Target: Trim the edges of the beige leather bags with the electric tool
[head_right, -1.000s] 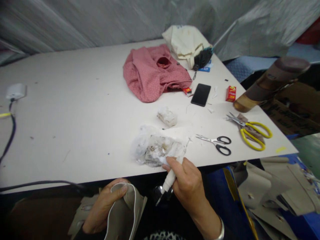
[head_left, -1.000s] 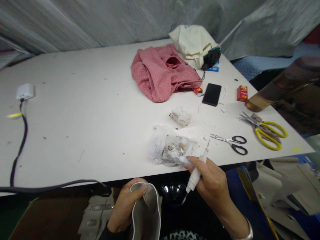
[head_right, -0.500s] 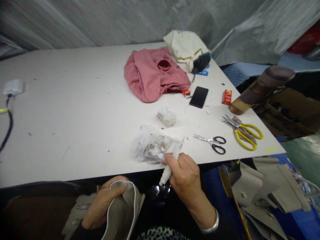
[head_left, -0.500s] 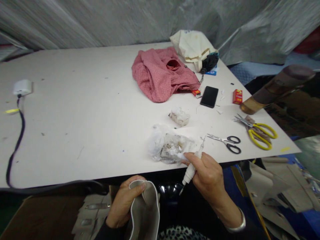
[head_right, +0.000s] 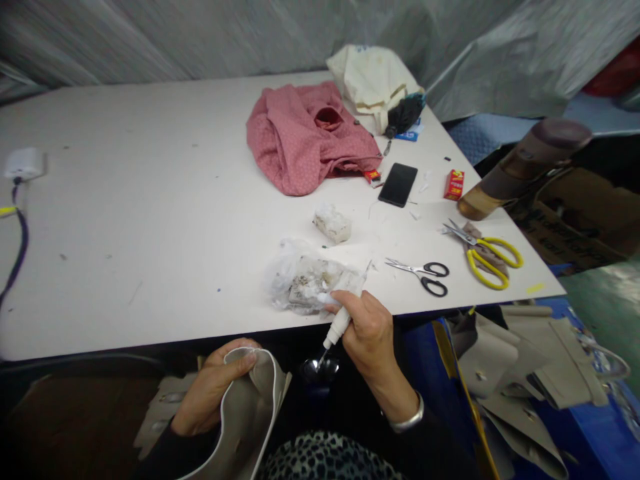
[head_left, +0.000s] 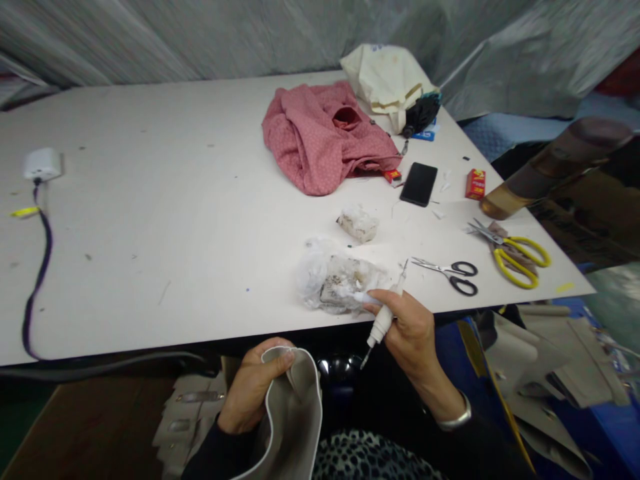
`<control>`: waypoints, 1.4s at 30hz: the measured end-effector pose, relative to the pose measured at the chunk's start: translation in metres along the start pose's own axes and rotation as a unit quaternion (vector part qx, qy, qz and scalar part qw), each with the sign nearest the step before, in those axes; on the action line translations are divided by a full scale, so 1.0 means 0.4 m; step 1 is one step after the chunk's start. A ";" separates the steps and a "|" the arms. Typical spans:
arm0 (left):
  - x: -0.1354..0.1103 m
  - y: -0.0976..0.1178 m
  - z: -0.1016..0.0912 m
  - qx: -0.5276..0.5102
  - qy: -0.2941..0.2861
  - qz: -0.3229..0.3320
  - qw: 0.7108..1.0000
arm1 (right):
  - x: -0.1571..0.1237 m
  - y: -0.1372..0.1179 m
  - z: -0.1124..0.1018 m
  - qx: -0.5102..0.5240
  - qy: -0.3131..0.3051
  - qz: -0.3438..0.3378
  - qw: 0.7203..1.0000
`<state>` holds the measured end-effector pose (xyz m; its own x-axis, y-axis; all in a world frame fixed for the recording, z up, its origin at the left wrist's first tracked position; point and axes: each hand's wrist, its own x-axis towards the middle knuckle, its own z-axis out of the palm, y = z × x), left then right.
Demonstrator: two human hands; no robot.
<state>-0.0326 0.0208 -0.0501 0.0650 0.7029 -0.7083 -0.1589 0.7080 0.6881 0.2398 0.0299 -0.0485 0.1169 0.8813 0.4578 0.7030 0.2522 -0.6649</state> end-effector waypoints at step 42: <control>-0.017 -0.044 0.051 0.114 -0.043 0.057 0.991 | -0.023 -0.043 -0.003 0.173 0.067 0.100 0.978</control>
<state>-0.0103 0.0050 -0.0544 0.1437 0.7758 -0.6143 0.0554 0.6135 0.7878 0.2275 0.0169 -0.0406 0.3351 0.8720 0.3569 0.3800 0.2216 -0.8981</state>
